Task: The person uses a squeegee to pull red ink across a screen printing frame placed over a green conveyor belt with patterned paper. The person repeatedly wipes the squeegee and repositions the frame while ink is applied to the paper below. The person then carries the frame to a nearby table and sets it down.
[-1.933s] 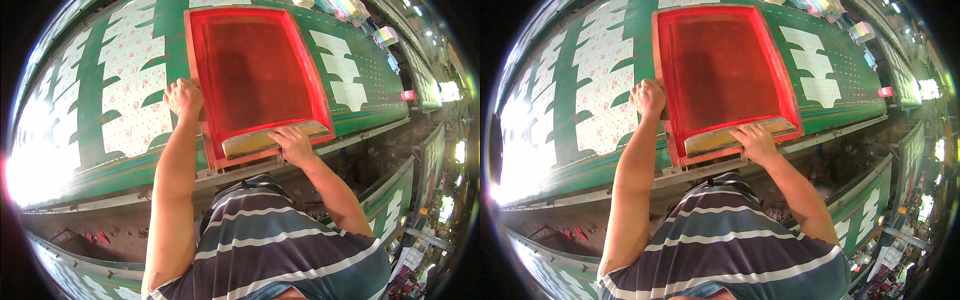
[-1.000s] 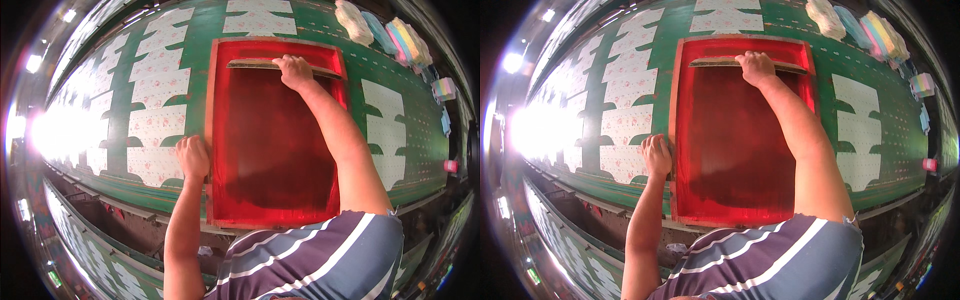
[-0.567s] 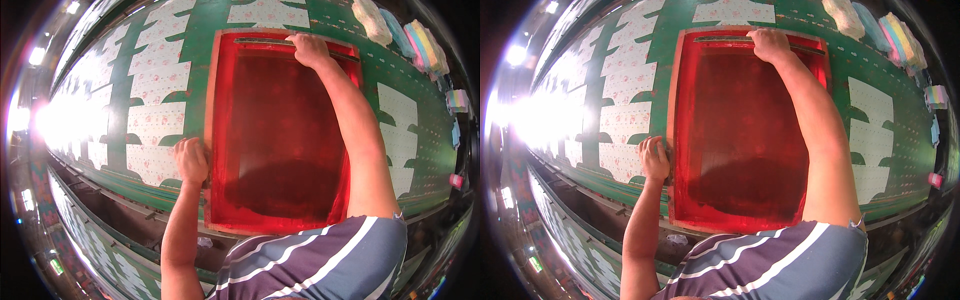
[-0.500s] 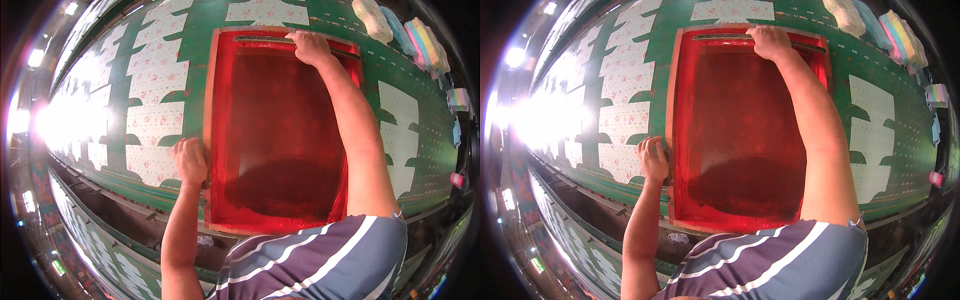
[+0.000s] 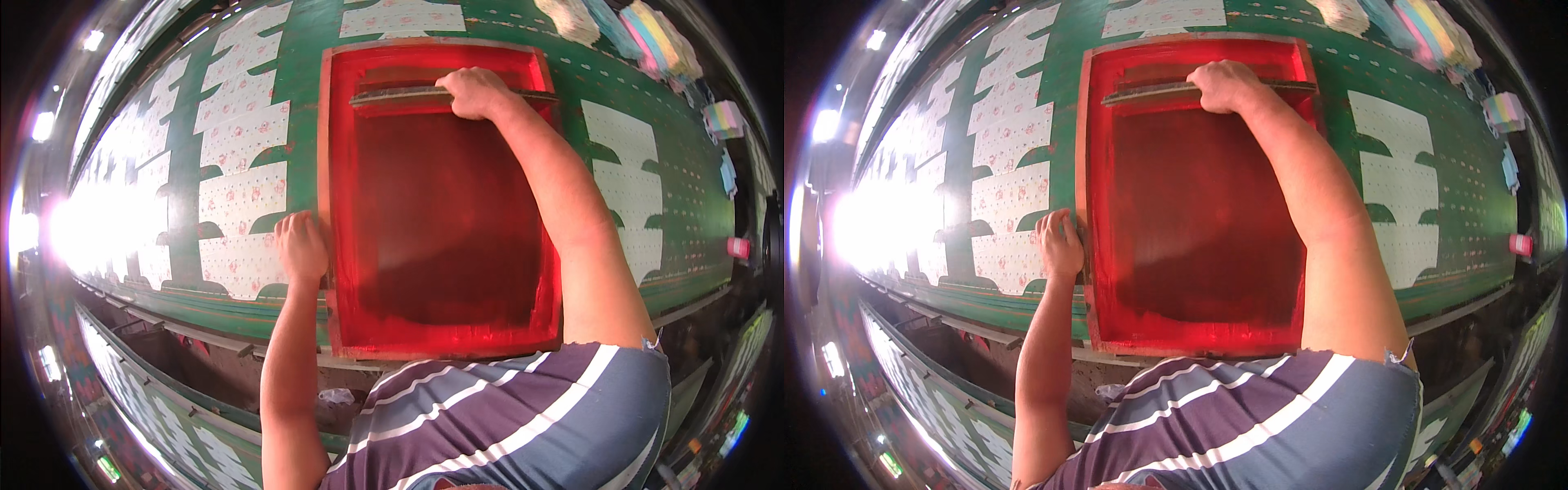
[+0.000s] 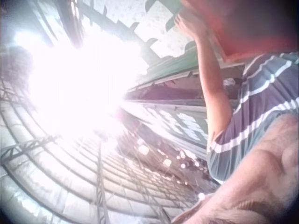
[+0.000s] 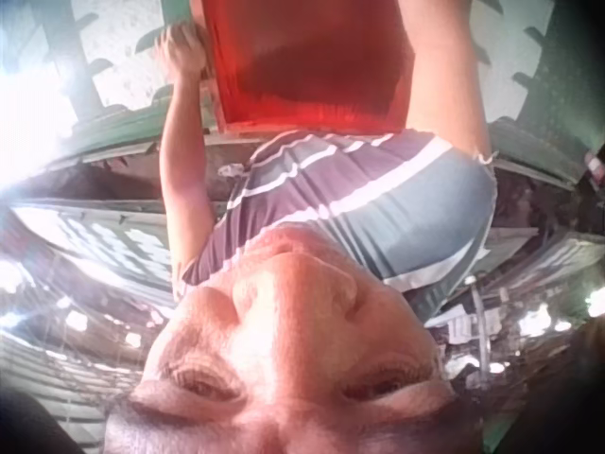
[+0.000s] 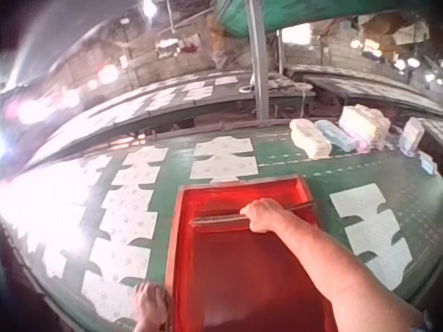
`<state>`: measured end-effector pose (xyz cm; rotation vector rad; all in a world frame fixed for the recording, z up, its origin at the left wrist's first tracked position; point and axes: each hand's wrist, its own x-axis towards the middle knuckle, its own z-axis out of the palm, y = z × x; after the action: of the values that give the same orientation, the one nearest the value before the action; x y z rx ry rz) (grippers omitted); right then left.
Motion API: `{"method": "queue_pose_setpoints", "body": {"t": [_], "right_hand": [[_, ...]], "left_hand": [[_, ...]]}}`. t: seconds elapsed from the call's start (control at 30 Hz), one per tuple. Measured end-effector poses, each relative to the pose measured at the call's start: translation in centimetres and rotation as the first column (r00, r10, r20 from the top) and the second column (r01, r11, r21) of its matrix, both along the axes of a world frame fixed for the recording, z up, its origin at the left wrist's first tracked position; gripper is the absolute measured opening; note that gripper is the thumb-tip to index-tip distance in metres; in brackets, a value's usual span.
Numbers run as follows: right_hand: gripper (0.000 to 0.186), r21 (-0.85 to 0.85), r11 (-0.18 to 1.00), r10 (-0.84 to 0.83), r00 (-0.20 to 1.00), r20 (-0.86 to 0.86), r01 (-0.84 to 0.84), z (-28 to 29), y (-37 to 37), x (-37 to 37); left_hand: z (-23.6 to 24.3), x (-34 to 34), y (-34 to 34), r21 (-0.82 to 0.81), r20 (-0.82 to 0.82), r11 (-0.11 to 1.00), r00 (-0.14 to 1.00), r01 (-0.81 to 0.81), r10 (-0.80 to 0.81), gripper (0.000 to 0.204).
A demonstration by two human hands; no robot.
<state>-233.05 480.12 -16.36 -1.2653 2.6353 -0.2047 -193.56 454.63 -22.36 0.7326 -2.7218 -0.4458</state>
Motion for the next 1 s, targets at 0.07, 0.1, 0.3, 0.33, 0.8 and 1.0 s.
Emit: {"method": "queue_pose_setpoints", "body": {"t": [0.07, 0.1, 0.3, 0.33, 0.8, 1.0], "right_hand": [[0.044, 0.006, 1.0, 0.012, 0.999, 0.035, -0.013, 0.4, 1.1, 3.4], [0.041, 0.018, 1.0, 0.011, 0.999, 0.038, -0.012, 0.5, 1.9, 5.1], [0.038, -0.019, 1.0, 0.024, 0.998, 0.059, -0.023, 0.9, 6.2, 18.0], [0.039, -0.009, 0.999, 0.032, 0.996, 0.079, -0.031, 1.1, 6.9, 20.1], [0.036, -0.042, 0.999, -0.029, 0.999, -0.019, 0.028, -0.1, 14.0, 44.5], [0.049, -0.233, 0.972, -0.041, 0.992, -0.117, 0.013, -1.6, 15.9, 48.4]], "left_hand": [[-0.2, 0.0, -0.2, 0.009, 0.003, 1.0, 1.0, 0.004, -0.004, 0.03], [-0.3, 0.0, -0.3, 0.016, -0.003, 1.0, 1.0, 0.012, -0.012, 0.03], [-1.6, 0.0, -1.0, 0.011, -0.088, 0.999, 0.995, 0.046, -0.045, 0.03], [-1.8, -0.1, -1.0, -0.004, -0.096, 1.0, 0.995, 0.022, -0.023, 0.03], [-4.0, -0.3, -2.2, 0.146, -0.232, 0.988, 0.973, 0.046, -0.011, 0.037], [-2.6, 3.9, -1.2, 0.451, -0.08, 0.888, 0.988, -0.084, 0.134, 0.051]]}}
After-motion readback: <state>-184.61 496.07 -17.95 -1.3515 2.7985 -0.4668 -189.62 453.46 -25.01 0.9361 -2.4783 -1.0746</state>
